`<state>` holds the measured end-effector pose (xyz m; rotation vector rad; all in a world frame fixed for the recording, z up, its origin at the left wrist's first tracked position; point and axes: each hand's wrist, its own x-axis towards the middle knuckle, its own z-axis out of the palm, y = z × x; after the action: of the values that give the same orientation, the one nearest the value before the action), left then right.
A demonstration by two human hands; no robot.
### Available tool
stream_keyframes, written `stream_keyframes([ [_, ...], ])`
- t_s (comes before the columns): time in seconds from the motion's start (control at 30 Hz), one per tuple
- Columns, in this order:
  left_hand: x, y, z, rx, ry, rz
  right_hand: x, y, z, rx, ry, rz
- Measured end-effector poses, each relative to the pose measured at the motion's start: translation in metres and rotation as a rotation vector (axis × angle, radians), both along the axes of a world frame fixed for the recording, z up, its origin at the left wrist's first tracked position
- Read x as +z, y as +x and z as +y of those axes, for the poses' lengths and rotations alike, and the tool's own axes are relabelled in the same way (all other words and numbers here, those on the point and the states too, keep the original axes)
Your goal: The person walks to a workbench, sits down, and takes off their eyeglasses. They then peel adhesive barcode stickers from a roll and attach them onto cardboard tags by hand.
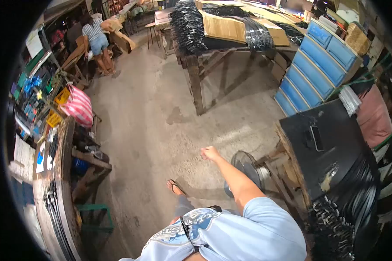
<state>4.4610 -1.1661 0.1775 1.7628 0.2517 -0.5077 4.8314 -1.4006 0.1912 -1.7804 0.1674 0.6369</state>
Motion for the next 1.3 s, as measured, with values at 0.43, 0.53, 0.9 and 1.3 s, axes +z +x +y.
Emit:
stream_keyframes([
  [0.43,0.049,0.375,0.230,-0.149,0.588,0.121,-0.117,0.106,0.111,0.324,-0.556,0.060],
  [0.53,0.035,0.454,0.266,-0.204,0.539,0.142,-0.125,0.137,0.076,0.047,-0.507,0.362],
  [0.9,0.025,0.760,0.387,-0.016,-0.412,0.320,-0.155,0.487,0.202,0.505,-0.483,0.276],
  [1.3,0.001,1.091,0.506,-0.018,-0.558,0.258,-0.028,0.978,0.572,0.519,-0.216,-0.500],
])
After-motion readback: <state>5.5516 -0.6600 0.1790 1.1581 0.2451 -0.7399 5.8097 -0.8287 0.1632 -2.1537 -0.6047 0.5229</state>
